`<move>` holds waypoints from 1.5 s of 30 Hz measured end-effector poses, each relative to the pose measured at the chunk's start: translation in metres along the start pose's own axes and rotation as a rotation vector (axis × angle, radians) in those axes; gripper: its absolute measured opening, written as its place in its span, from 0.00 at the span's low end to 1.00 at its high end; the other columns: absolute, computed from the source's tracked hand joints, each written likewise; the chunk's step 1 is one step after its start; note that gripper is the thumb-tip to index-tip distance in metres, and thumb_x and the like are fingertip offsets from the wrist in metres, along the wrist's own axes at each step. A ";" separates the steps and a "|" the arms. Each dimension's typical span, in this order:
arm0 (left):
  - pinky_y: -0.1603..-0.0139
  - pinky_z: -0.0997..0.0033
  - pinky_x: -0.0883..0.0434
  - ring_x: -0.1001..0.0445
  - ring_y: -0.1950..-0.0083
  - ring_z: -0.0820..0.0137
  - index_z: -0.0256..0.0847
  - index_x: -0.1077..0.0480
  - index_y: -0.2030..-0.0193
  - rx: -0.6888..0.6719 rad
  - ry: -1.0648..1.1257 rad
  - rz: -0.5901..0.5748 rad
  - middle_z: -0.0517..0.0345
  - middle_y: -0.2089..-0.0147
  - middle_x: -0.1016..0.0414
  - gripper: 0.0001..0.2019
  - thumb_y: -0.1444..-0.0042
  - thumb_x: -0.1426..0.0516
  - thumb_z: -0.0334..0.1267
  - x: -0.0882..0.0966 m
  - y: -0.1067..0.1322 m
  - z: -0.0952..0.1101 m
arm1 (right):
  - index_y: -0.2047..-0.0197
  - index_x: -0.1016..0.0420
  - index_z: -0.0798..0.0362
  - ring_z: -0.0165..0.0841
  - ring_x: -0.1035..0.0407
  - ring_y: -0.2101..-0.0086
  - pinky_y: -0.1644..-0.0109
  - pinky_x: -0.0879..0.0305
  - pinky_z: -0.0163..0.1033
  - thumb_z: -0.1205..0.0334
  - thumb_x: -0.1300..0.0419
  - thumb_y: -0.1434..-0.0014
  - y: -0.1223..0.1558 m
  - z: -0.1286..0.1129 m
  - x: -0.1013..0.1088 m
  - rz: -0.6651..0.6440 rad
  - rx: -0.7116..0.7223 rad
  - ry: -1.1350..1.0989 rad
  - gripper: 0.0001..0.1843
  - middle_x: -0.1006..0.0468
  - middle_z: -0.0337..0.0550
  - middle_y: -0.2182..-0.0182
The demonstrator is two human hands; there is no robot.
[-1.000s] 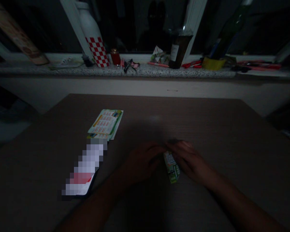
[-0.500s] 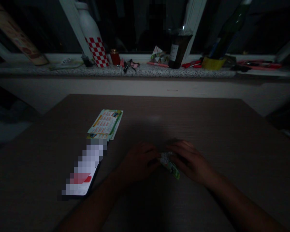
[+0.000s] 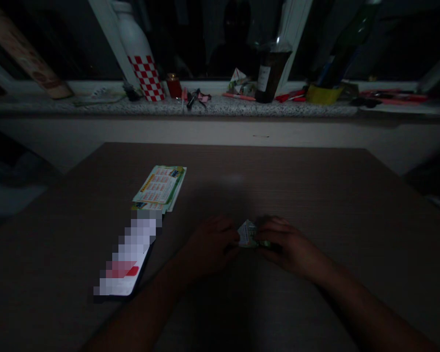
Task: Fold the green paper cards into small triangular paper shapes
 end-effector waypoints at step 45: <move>0.55 0.63 0.32 0.29 0.59 0.65 0.37 0.29 0.56 0.124 -0.027 0.064 0.51 0.60 0.27 0.11 0.36 0.52 0.33 -0.015 -0.012 -0.002 | 0.52 0.25 0.50 0.39 0.29 0.57 0.52 0.35 0.47 0.68 0.45 0.38 -0.007 0.006 -0.002 0.152 -0.026 0.085 0.13 0.21 0.47 0.58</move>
Point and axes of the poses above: each hand's wrist, its own y-axis away from the middle knuckle, its own x-axis out of the back of the hand, z = x × y, the point moved 7 cm from there along -y, towards the middle knuckle
